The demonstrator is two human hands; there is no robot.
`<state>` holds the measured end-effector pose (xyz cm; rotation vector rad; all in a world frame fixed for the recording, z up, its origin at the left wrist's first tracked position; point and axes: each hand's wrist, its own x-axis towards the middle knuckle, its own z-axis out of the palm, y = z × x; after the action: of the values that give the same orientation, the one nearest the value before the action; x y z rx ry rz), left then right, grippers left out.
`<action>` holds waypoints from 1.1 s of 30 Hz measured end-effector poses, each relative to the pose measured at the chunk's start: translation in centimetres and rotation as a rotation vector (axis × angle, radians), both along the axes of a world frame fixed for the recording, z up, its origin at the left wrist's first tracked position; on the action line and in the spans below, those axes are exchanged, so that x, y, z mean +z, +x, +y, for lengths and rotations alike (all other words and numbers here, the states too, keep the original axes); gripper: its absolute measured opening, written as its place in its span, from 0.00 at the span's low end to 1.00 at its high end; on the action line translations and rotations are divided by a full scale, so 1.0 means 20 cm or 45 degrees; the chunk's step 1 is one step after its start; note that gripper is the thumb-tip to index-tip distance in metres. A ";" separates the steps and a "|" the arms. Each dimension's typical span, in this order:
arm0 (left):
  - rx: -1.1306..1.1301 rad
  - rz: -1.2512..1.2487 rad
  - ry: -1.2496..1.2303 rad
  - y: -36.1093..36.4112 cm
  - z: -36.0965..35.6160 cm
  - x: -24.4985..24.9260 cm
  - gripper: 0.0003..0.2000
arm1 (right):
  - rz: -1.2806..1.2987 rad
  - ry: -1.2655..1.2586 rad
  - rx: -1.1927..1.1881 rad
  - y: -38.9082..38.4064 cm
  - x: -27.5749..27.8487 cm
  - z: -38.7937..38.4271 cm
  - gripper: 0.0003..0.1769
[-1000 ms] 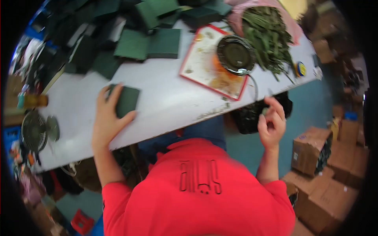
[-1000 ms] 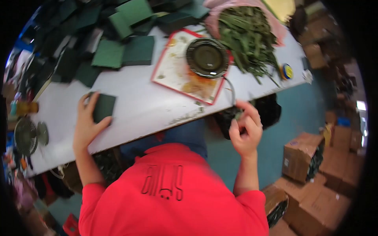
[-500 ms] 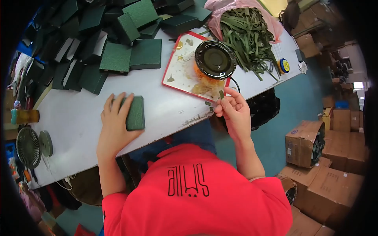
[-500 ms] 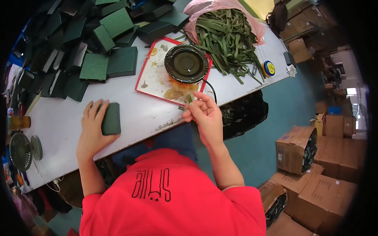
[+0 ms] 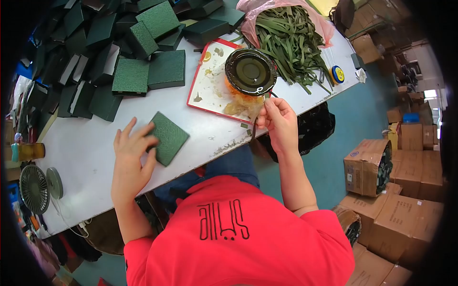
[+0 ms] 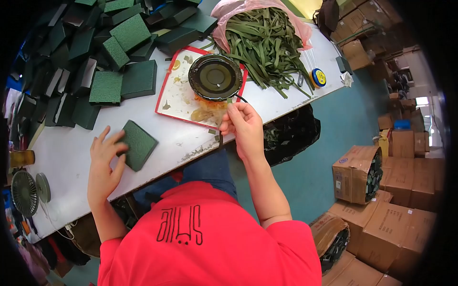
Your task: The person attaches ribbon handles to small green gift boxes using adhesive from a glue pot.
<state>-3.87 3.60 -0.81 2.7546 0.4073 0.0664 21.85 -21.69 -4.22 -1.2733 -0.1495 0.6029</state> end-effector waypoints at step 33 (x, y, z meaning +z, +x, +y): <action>-0.187 -0.485 -0.636 0.20 -0.16 -0.05 0.54 | 0.010 -0.063 0.599 -0.26 0.15 0.00 0.06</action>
<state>0.08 0.45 -1.75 2.2042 0.0964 0.3888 16.60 -21.64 -1.30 -1.2901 -0.4372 1.0183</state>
